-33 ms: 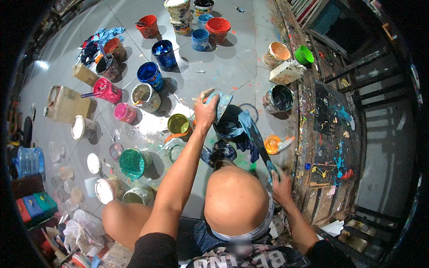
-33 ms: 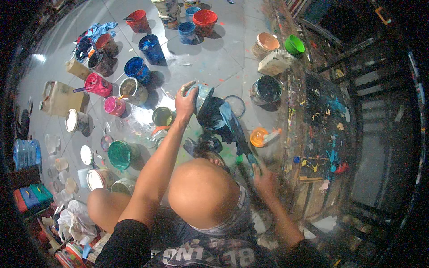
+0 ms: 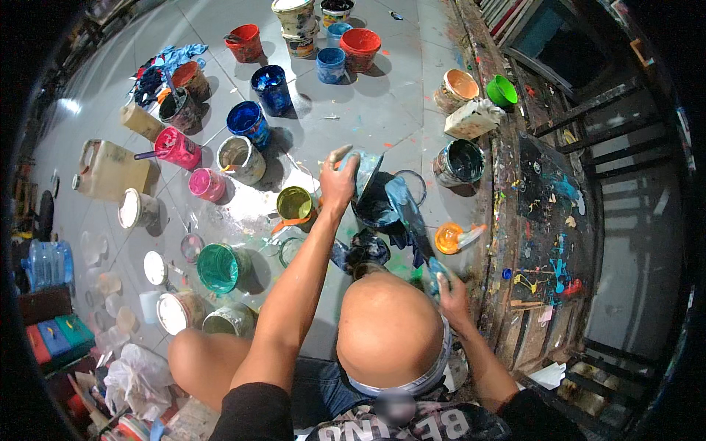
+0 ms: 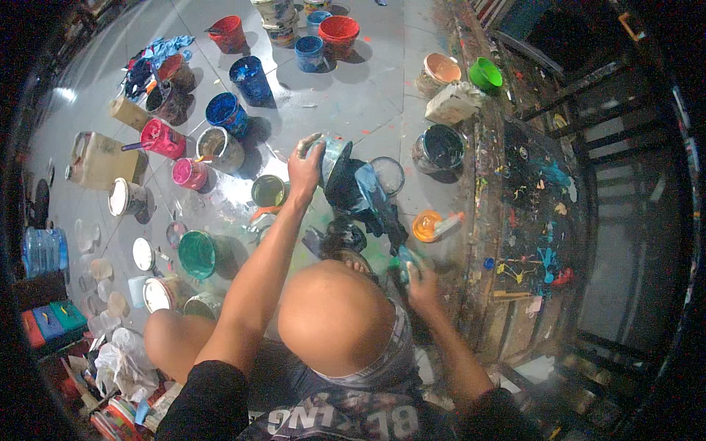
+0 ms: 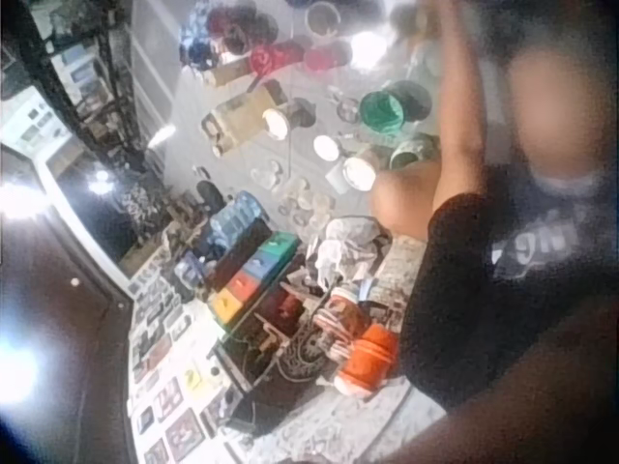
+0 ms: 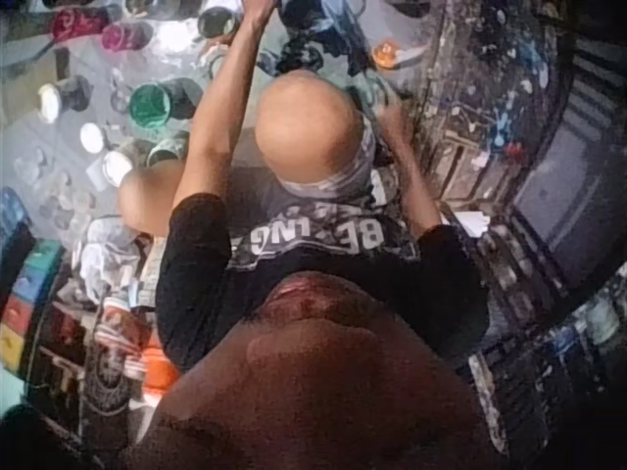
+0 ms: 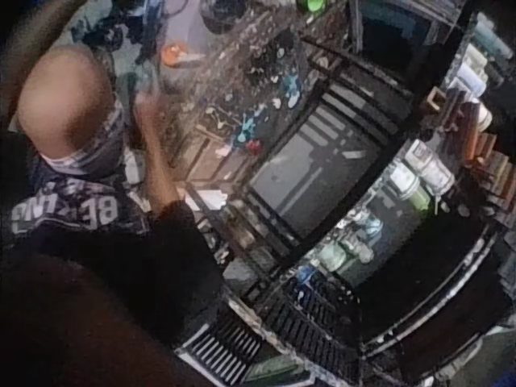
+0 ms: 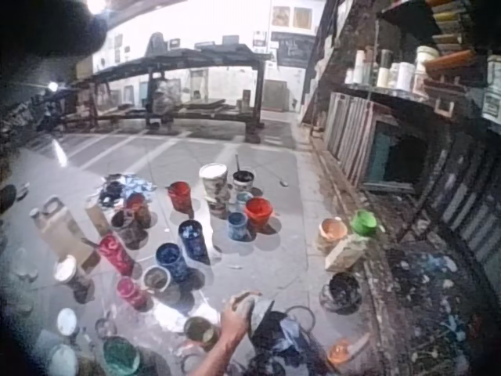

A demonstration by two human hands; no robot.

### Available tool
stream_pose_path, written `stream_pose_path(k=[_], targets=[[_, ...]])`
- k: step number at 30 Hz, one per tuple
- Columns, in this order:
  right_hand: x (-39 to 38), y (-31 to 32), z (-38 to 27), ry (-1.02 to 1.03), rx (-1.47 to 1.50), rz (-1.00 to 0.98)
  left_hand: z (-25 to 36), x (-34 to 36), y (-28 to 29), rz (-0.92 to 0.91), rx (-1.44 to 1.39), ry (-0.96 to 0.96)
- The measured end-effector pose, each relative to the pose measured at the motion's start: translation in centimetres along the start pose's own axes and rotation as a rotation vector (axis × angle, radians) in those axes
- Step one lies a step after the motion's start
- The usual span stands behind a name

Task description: The person mixes paint in a small bowl with a spatula and then wipes the outside of the bowl with a cloth.

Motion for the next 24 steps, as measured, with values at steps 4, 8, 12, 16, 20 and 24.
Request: stream_pose_path(k=[4,8,12,16,20,24], targets=[[3.0,-3.8,-0.4,-0.126,0.187,-0.075,-0.5,-0.2,0.8,0.037,0.011,-0.039],[2.9,-5.0,2.3,-0.108,0.264,-0.059,0.3,-0.6,0.4,0.050,0.093,-0.081],[0.2,-3.6,4.6,-0.222,0.167,0.000,-0.5,-0.3,0.2,0.035,-0.037,0.009],[-2.2,-1.4,5.2,-0.228,0.186,-0.037,-0.7,-0.2,0.4,0.036,-0.025,-0.007],[-4.3,1.3,1.1,-0.221,0.021,-0.052,-0.6,-0.2,0.7,0.046,0.013,-0.009],[-3.0,1.7,-1.7,-0.196,-0.093,-0.039,-0.7,-0.2,0.7,0.048,0.014,-0.022]])
Point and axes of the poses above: each hand's wrist, its own x-axis towards the middle knuckle, its own y-axis out of the back of the hand, z = x × y, the point moved 7 cm from there along x, towards the middle knuckle, and after that the axes turned 15 degrees about -z, right-handed, at the moved point
